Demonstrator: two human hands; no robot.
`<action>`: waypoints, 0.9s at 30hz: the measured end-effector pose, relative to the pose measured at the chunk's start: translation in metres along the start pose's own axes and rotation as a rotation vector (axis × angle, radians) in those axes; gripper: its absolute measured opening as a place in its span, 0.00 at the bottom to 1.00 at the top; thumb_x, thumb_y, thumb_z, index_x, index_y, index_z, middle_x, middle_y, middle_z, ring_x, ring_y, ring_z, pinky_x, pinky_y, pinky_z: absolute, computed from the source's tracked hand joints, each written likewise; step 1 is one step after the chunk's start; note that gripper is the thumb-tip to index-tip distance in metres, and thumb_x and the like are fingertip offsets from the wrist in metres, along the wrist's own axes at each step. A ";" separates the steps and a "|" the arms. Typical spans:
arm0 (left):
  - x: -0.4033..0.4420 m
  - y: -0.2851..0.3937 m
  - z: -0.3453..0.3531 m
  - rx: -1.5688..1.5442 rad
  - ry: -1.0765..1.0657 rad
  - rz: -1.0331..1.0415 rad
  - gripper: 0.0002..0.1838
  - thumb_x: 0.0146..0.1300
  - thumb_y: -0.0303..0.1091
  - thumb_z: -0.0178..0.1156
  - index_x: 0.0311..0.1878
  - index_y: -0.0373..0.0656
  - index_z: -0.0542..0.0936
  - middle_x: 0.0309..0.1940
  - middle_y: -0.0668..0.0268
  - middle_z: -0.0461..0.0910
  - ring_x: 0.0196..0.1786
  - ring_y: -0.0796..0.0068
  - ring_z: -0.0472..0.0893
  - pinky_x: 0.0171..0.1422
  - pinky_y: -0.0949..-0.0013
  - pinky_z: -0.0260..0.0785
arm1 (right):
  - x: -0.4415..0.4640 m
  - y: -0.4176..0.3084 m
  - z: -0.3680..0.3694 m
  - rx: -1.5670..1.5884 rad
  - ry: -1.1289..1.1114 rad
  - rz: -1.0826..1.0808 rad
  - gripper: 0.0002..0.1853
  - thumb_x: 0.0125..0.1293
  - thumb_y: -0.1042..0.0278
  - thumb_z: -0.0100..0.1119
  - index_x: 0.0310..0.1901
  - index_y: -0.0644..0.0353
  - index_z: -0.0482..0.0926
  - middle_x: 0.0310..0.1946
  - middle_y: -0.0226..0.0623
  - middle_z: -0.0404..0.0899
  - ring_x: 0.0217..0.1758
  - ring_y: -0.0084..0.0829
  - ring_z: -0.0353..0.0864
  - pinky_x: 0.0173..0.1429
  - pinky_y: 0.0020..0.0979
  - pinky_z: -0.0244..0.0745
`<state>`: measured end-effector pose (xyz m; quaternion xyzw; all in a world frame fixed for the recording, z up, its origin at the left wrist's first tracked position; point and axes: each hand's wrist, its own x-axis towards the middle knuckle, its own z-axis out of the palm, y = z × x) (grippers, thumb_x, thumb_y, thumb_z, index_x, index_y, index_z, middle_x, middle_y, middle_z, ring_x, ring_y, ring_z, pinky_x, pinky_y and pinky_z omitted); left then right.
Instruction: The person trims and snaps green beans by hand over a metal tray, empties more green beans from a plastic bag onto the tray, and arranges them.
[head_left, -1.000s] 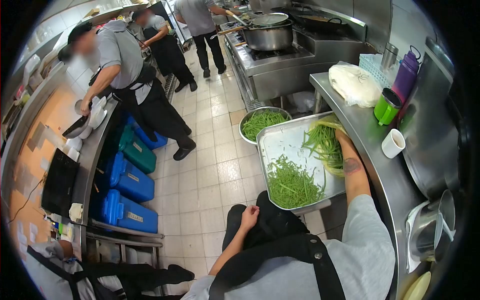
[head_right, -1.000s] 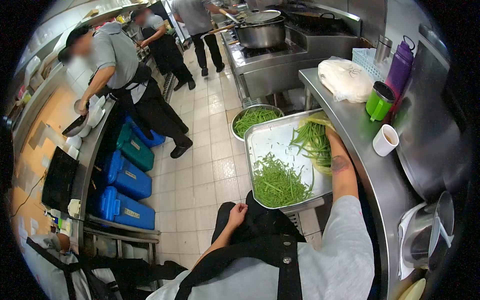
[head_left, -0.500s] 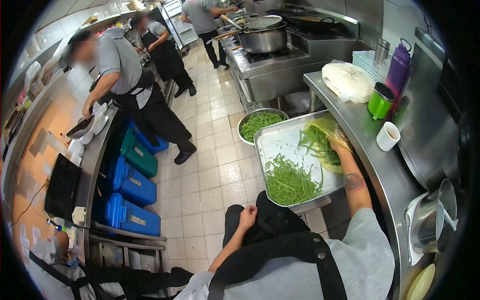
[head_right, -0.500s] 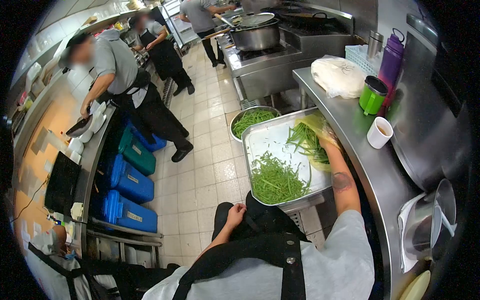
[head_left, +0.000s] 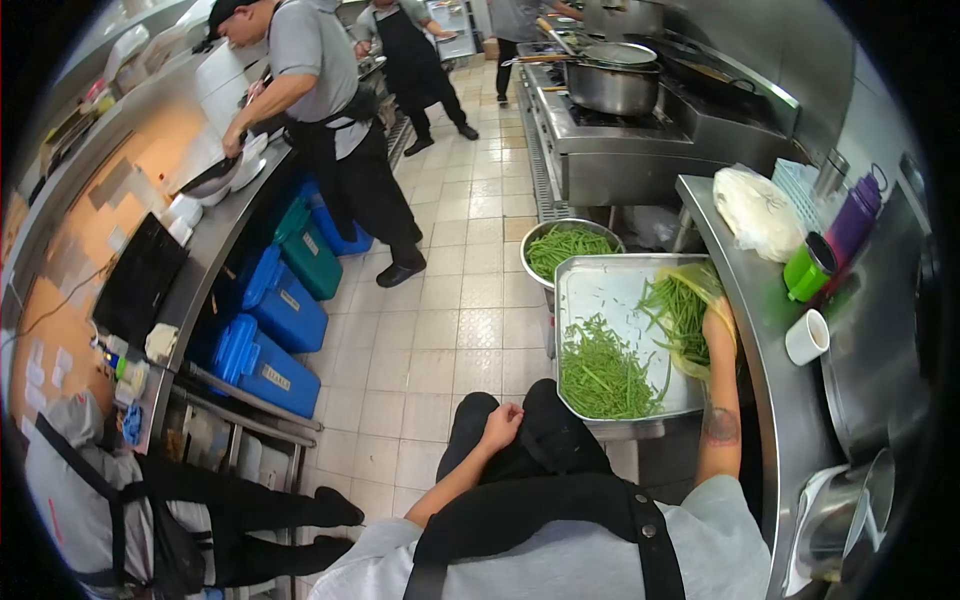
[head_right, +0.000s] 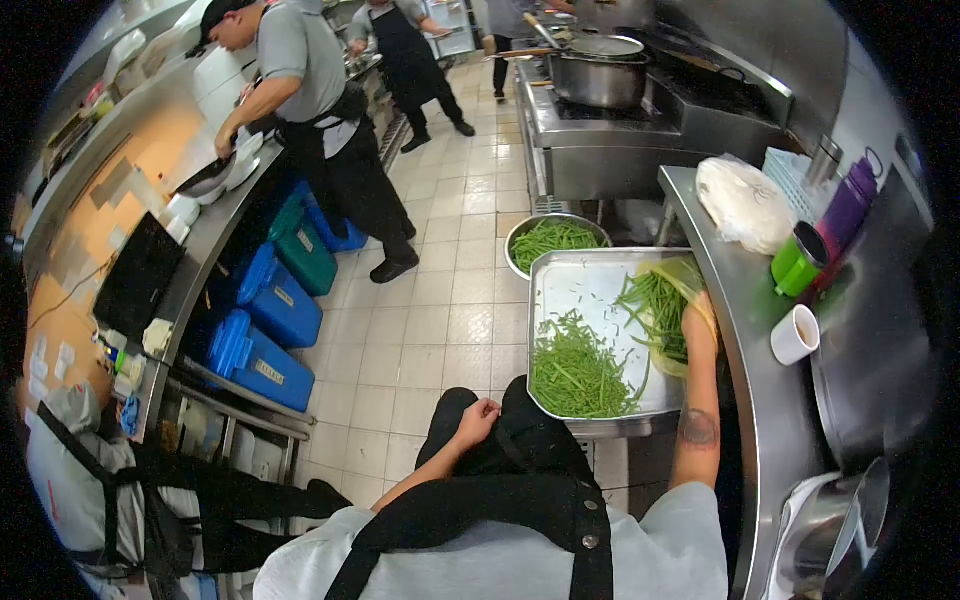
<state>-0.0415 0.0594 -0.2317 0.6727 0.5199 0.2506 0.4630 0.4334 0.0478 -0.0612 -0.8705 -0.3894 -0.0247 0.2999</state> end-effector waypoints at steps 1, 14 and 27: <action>0.000 0.000 0.000 -0.005 0.001 0.008 0.09 0.58 0.31 0.59 0.39 0.37 0.78 0.32 0.57 0.82 0.37 0.66 0.82 0.44 0.67 0.73 | -0.004 -0.004 -0.003 0.040 0.014 -0.011 0.21 0.68 0.60 0.34 0.47 0.66 0.74 0.47 0.58 0.75 0.53 0.55 0.72 0.54 0.48 0.67; -0.015 0.035 -0.041 -0.577 0.377 -0.315 0.08 0.65 0.35 0.54 0.42 0.41 0.75 0.33 0.69 0.76 0.34 0.79 0.76 0.36 0.75 0.69 | -0.025 -0.014 -0.010 -0.174 -0.087 -0.146 0.14 0.64 0.67 0.40 0.43 0.68 0.73 0.37 0.61 0.76 0.42 0.59 0.75 0.45 0.51 0.69; -0.016 0.125 -0.071 -0.564 0.341 -0.074 0.09 0.67 0.35 0.53 0.44 0.41 0.75 0.40 0.69 0.77 0.41 0.79 0.77 0.41 0.75 0.68 | -0.066 -0.099 -0.053 -0.056 -0.038 -0.263 0.09 0.64 0.75 0.39 0.42 0.67 0.68 0.38 0.59 0.75 0.41 0.58 0.75 0.44 0.49 0.68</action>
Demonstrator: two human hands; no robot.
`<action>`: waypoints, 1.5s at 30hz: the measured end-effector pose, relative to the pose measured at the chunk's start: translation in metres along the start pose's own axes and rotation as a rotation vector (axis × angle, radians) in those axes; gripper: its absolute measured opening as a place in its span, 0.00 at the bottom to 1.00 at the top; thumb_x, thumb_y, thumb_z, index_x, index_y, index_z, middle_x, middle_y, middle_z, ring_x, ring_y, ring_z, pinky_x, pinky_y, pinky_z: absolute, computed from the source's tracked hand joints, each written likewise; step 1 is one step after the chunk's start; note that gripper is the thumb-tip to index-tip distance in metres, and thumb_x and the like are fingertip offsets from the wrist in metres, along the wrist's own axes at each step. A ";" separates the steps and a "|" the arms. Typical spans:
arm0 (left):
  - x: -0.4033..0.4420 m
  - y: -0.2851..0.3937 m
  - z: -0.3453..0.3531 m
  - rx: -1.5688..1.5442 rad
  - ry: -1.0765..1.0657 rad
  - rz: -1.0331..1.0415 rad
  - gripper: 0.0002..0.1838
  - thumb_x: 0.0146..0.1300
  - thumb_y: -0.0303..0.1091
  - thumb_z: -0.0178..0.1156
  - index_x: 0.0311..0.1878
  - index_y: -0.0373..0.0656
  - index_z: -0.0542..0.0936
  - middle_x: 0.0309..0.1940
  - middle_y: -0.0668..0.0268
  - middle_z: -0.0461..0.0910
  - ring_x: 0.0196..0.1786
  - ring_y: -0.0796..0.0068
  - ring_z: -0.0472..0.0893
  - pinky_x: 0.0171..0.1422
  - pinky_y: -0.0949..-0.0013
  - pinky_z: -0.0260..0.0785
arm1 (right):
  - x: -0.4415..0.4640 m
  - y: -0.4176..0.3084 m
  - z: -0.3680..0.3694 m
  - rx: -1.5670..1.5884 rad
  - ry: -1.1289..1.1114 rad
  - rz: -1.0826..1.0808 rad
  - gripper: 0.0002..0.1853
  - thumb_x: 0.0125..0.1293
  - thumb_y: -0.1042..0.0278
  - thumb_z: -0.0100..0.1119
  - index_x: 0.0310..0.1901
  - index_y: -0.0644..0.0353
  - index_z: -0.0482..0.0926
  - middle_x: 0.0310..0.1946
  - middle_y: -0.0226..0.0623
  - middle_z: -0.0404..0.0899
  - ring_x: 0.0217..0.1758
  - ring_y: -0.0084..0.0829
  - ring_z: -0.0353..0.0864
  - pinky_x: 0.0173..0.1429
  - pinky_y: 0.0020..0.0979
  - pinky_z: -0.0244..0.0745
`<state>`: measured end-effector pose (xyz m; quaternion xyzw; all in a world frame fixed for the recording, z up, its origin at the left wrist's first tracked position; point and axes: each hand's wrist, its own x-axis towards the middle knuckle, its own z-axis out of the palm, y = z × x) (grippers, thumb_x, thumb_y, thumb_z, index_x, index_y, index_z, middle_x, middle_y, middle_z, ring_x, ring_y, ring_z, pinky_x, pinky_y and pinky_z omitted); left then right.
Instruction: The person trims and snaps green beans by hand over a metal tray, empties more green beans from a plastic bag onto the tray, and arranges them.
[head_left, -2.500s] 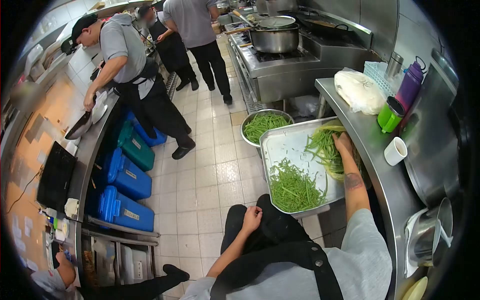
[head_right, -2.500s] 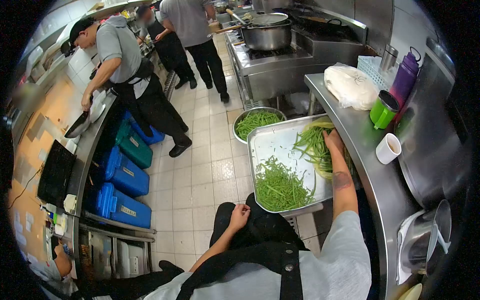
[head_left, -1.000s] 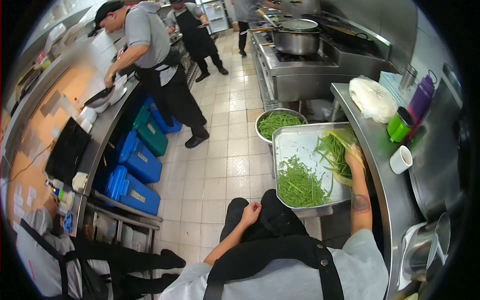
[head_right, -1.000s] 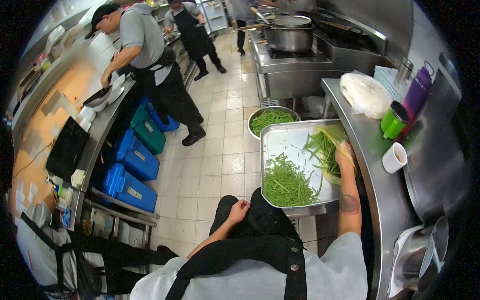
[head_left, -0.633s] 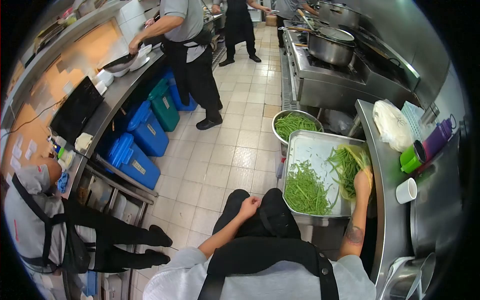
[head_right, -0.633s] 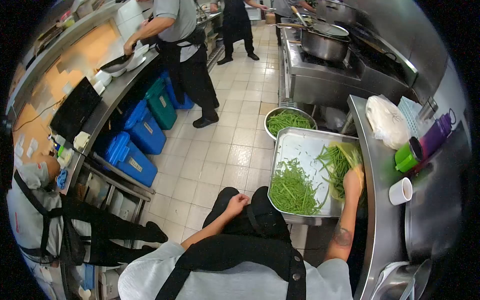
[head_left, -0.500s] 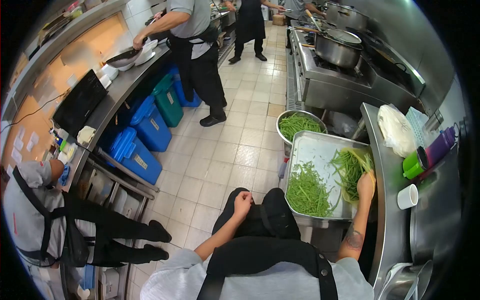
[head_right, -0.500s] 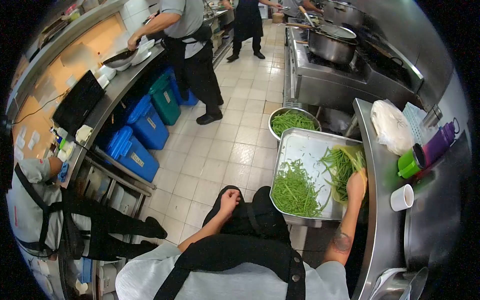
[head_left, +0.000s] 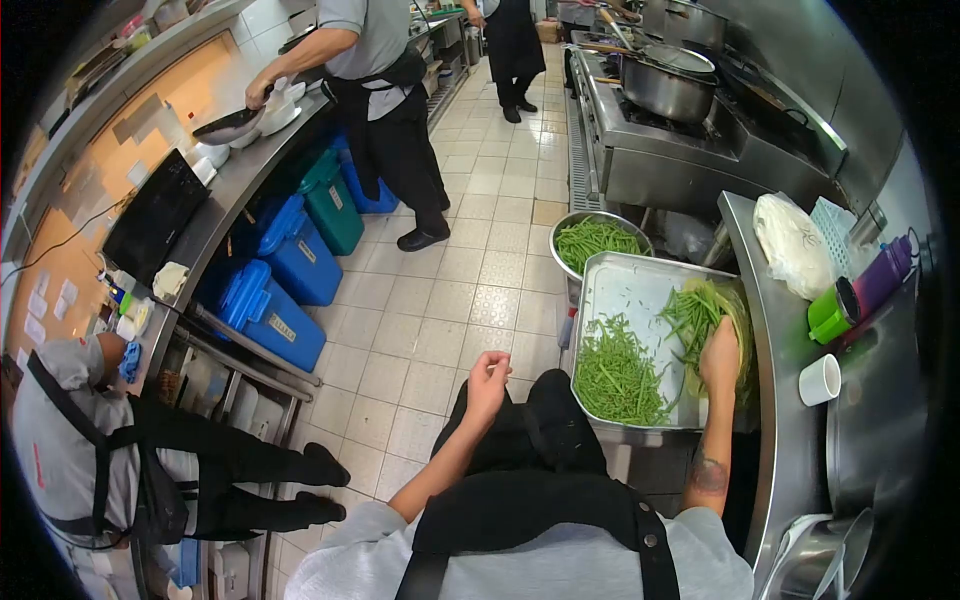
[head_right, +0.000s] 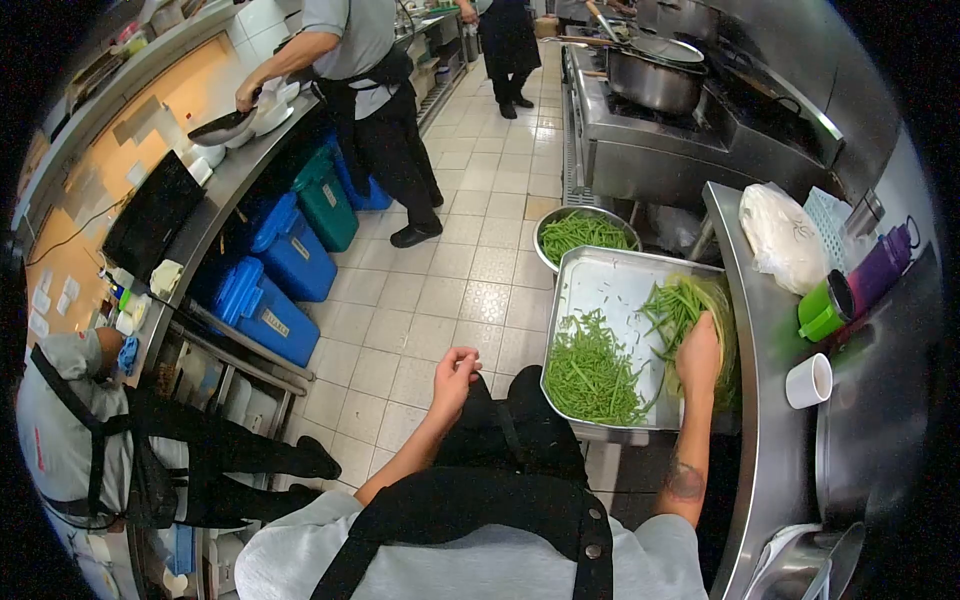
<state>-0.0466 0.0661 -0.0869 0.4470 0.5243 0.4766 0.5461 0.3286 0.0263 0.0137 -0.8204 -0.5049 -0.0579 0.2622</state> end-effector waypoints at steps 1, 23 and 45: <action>-0.007 0.019 0.008 -0.027 -0.004 -0.025 0.10 0.67 0.35 0.53 0.45 0.41 0.75 0.42 0.67 0.77 0.43 0.78 0.77 0.44 0.74 0.69 | -0.006 -0.004 -0.002 -0.010 -0.004 -0.023 0.08 0.63 0.76 0.40 0.42 0.67 0.67 0.38 0.58 0.75 0.40 0.58 0.75 0.44 0.49 0.68; -0.007 0.101 0.168 -0.757 -0.260 -0.005 0.17 0.73 0.43 0.39 0.36 0.40 0.69 0.31 0.62 0.73 0.39 0.67 0.76 0.51 0.61 0.69 | -0.071 -0.105 -0.027 0.328 -0.345 -0.359 0.12 0.58 0.72 0.55 0.42 0.66 0.67 0.30 0.53 0.77 0.36 0.55 0.78 0.38 0.48 0.74; -0.013 0.078 0.149 -0.577 -0.578 -0.383 0.15 0.68 0.49 0.50 0.43 0.46 0.71 0.36 0.69 0.73 0.36 0.76 0.73 0.39 0.71 0.69 | -0.081 -0.143 -0.023 0.140 -0.330 -0.347 0.20 0.54 0.78 0.52 0.47 0.82 0.64 0.37 0.59 0.68 0.31 0.51 0.79 0.33 0.40 0.78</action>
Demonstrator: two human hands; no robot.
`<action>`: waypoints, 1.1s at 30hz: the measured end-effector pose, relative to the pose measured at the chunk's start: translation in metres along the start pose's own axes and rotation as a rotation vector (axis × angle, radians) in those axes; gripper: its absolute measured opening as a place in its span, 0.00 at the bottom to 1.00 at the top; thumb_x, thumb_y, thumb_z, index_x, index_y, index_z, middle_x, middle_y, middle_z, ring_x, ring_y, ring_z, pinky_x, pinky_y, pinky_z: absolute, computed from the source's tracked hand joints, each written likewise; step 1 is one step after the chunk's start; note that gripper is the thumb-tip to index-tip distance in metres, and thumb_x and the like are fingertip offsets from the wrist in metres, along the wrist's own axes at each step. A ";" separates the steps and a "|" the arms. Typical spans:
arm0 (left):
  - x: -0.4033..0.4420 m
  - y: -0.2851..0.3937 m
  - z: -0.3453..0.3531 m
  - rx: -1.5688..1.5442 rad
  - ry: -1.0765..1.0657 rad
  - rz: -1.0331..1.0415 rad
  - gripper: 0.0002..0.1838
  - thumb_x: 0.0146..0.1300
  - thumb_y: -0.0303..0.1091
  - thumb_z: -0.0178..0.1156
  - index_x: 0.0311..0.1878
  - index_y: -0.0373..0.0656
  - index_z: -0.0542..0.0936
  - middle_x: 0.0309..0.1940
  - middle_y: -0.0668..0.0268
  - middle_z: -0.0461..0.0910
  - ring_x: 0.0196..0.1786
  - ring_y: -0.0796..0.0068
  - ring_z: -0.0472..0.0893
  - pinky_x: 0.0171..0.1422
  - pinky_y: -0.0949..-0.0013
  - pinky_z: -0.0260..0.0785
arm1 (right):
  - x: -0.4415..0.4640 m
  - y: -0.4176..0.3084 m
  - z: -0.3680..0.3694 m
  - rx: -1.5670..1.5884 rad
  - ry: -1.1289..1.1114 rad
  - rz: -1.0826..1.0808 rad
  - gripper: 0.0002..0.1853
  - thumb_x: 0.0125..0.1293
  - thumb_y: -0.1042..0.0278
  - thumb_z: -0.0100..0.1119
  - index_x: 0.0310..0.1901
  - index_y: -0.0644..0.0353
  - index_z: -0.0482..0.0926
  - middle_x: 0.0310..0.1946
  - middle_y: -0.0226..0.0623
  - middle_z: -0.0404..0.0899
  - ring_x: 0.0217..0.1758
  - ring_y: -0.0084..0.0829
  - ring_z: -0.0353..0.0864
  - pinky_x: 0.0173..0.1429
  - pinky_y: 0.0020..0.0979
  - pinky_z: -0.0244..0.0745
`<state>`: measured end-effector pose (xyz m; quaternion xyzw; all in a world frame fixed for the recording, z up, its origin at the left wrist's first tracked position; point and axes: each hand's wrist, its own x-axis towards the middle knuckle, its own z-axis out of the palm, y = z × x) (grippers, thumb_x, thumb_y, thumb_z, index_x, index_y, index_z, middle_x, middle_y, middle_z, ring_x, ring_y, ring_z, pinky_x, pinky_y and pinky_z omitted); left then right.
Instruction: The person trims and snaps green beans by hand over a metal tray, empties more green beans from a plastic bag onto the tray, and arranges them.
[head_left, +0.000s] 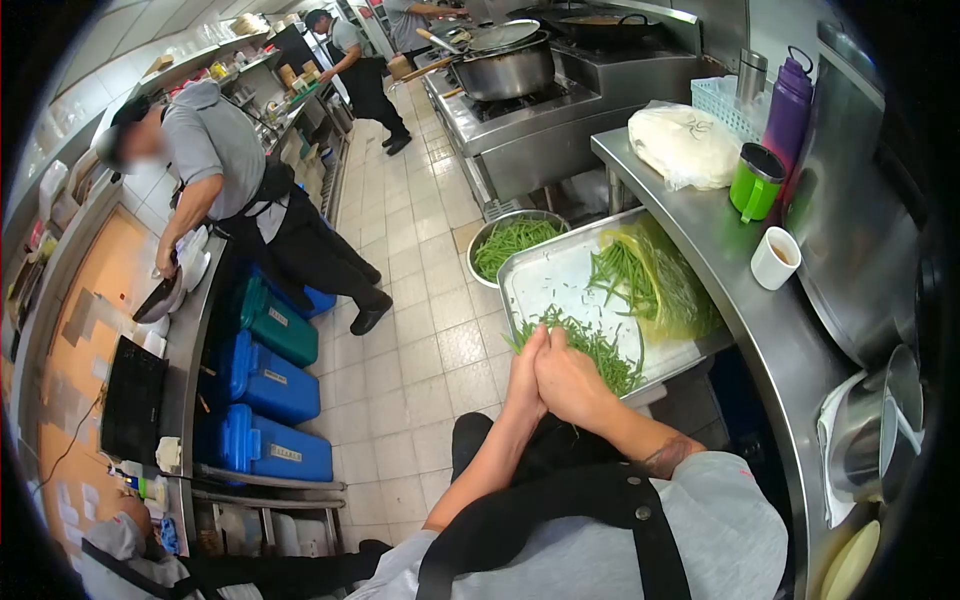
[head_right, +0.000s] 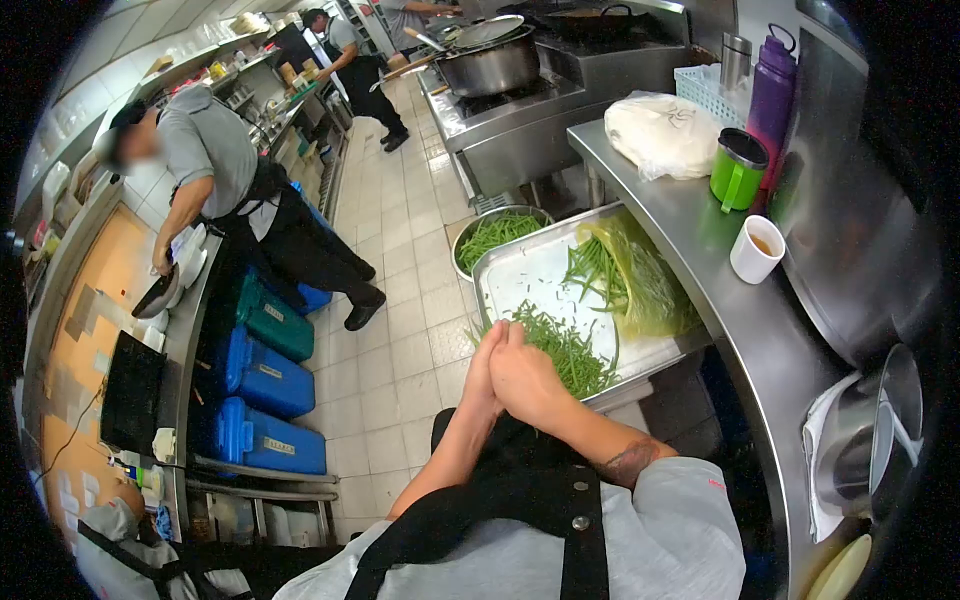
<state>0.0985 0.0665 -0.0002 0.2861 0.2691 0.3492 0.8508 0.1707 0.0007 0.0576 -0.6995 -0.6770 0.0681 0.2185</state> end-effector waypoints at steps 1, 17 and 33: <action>0.001 0.000 0.001 -0.077 0.031 -0.038 0.15 0.68 0.49 0.50 0.43 0.47 0.71 0.37 0.68 0.73 0.36 0.74 0.74 0.40 0.70 0.69 | 0.002 0.000 0.000 0.033 0.013 -0.028 0.21 0.55 0.77 0.52 0.48 0.83 0.63 0.37 0.61 0.68 0.32 0.53 0.78 0.34 0.40 0.77; -0.025 0.045 -0.027 -0.116 -0.026 -0.199 0.20 0.69 0.52 0.46 0.24 0.52 0.61 0.17 0.78 0.54 0.18 0.84 0.54 0.19 0.78 0.49 | 0.009 0.133 0.008 0.023 0.160 0.254 0.08 0.59 0.78 0.44 0.35 0.69 0.74 0.31 0.57 0.77 0.36 0.53 0.79 0.40 0.46 0.75; -0.099 -0.021 -0.029 0.417 -0.531 -0.428 0.09 0.65 0.35 0.56 0.40 0.40 0.72 0.34 0.68 0.75 0.42 0.78 0.75 0.49 0.73 0.67 | -0.031 0.049 0.023 1.370 -0.807 -0.435 0.29 0.73 0.47 0.31 0.64 0.62 0.64 0.61 0.39 0.69 0.63 0.34 0.68 0.67 0.37 0.60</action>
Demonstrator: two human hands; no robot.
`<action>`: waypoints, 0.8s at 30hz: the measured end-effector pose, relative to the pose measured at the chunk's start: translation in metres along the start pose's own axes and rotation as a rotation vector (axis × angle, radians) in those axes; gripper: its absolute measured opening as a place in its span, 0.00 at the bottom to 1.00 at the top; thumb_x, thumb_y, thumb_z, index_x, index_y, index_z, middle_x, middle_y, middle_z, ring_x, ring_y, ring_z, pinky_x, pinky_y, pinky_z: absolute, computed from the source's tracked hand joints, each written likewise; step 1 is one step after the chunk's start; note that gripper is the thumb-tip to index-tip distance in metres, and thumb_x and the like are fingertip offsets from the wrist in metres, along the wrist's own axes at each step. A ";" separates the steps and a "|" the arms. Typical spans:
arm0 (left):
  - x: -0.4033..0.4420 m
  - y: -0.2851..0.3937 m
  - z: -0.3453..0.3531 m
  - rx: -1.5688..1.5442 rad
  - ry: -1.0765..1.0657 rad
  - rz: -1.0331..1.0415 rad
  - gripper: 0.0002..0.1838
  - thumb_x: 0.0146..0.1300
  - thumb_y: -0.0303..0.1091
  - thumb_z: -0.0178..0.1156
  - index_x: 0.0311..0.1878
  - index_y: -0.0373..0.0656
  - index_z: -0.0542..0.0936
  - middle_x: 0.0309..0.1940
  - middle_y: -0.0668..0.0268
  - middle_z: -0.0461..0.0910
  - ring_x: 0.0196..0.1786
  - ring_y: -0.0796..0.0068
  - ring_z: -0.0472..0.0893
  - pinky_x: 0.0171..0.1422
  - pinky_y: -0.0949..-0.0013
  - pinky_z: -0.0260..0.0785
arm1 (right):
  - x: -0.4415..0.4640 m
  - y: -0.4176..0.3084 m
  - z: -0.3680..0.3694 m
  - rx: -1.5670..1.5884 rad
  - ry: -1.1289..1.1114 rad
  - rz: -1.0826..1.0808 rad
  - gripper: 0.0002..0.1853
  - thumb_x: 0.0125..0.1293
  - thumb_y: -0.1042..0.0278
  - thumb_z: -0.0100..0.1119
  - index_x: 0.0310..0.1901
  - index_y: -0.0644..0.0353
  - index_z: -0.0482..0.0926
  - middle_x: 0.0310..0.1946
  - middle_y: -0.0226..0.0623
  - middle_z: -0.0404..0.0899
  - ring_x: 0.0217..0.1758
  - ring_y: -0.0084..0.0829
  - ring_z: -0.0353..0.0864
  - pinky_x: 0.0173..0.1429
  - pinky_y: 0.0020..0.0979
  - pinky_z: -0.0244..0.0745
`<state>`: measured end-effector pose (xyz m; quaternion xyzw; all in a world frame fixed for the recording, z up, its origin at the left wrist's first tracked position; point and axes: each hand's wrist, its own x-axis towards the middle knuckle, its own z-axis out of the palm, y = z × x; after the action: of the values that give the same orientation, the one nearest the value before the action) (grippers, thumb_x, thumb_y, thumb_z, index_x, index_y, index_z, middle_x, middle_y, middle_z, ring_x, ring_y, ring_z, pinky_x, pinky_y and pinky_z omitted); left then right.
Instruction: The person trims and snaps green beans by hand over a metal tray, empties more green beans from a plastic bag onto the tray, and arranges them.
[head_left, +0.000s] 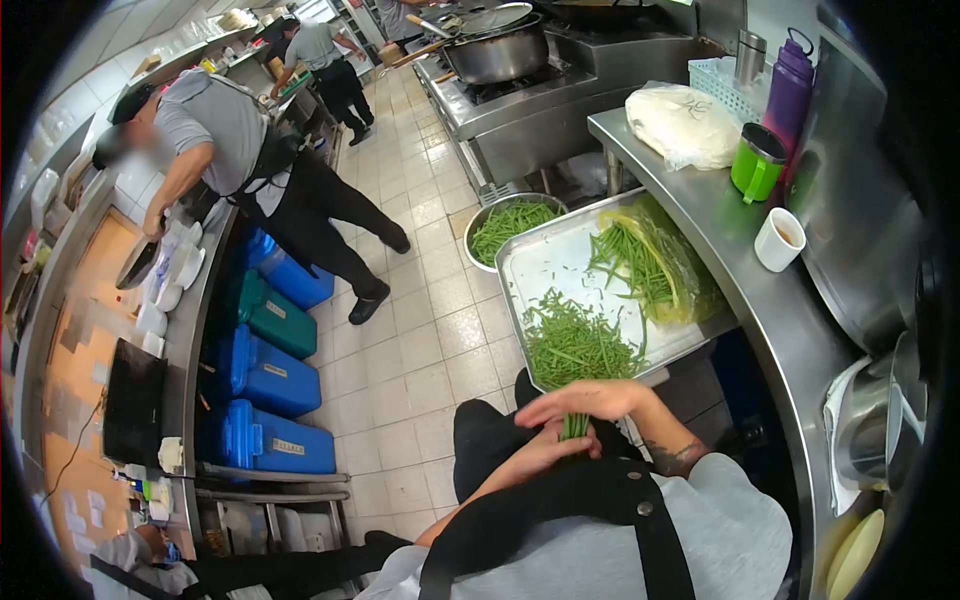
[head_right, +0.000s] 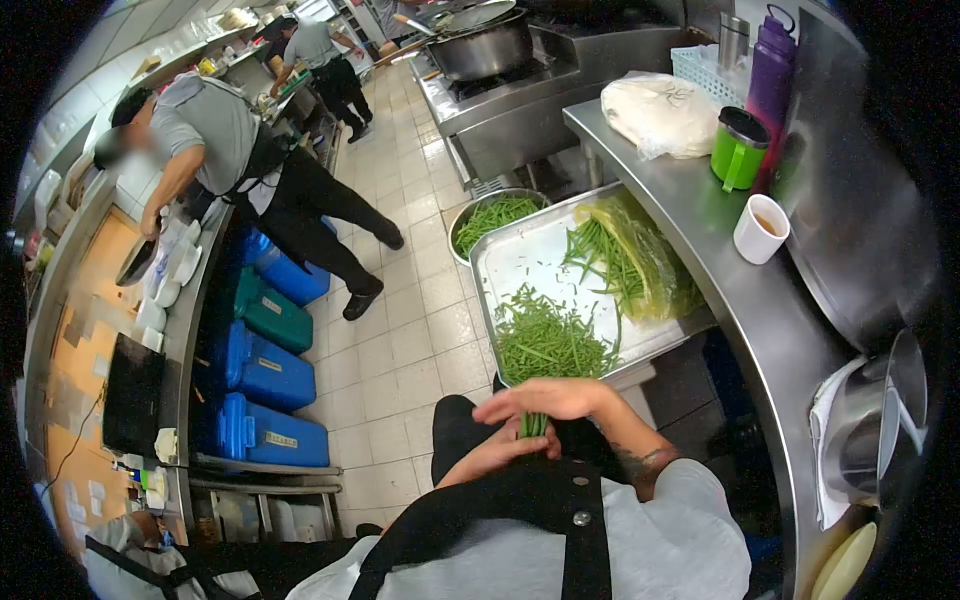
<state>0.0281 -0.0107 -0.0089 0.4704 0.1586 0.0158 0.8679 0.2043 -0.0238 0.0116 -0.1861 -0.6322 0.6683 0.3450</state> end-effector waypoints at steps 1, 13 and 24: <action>-0.004 -0.004 0.000 -0.011 0.007 -0.016 0.09 0.65 0.36 0.57 0.40 0.40 0.73 0.34 0.68 0.75 0.42 0.78 0.75 0.49 0.74 0.67 | -0.001 0.003 -0.001 0.023 0.119 0.035 0.31 0.73 0.46 0.33 0.65 0.64 0.62 0.63 0.41 0.66 0.65 0.35 0.65 0.67 0.36 0.59; -0.014 -0.010 -0.004 0.025 0.048 0.006 0.17 0.67 0.38 0.53 0.53 0.37 0.73 0.39 0.66 0.76 0.46 0.77 0.74 0.52 0.74 0.65 | 0.014 -0.033 0.011 -0.150 -0.082 0.321 0.27 0.72 0.64 0.39 0.70 0.57 0.50 0.69 0.41 0.55 0.65 0.34 0.63 0.58 0.32 0.70; -0.021 -0.007 0.001 -0.105 0.041 -0.031 0.16 0.68 0.38 0.52 0.51 0.36 0.72 0.33 0.68 0.73 0.39 0.80 0.72 0.47 0.76 0.64 | 0.006 -0.006 0.000 -0.237 0.399 -0.034 0.33 0.70 0.51 0.41 0.71 0.57 0.48 0.70 0.39 0.54 0.70 0.37 0.59 0.65 0.35 0.63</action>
<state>0.0077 -0.0191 -0.0090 0.4213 0.1824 0.0201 0.8882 0.2013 -0.0199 0.0188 -0.3430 -0.6287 0.5333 0.4502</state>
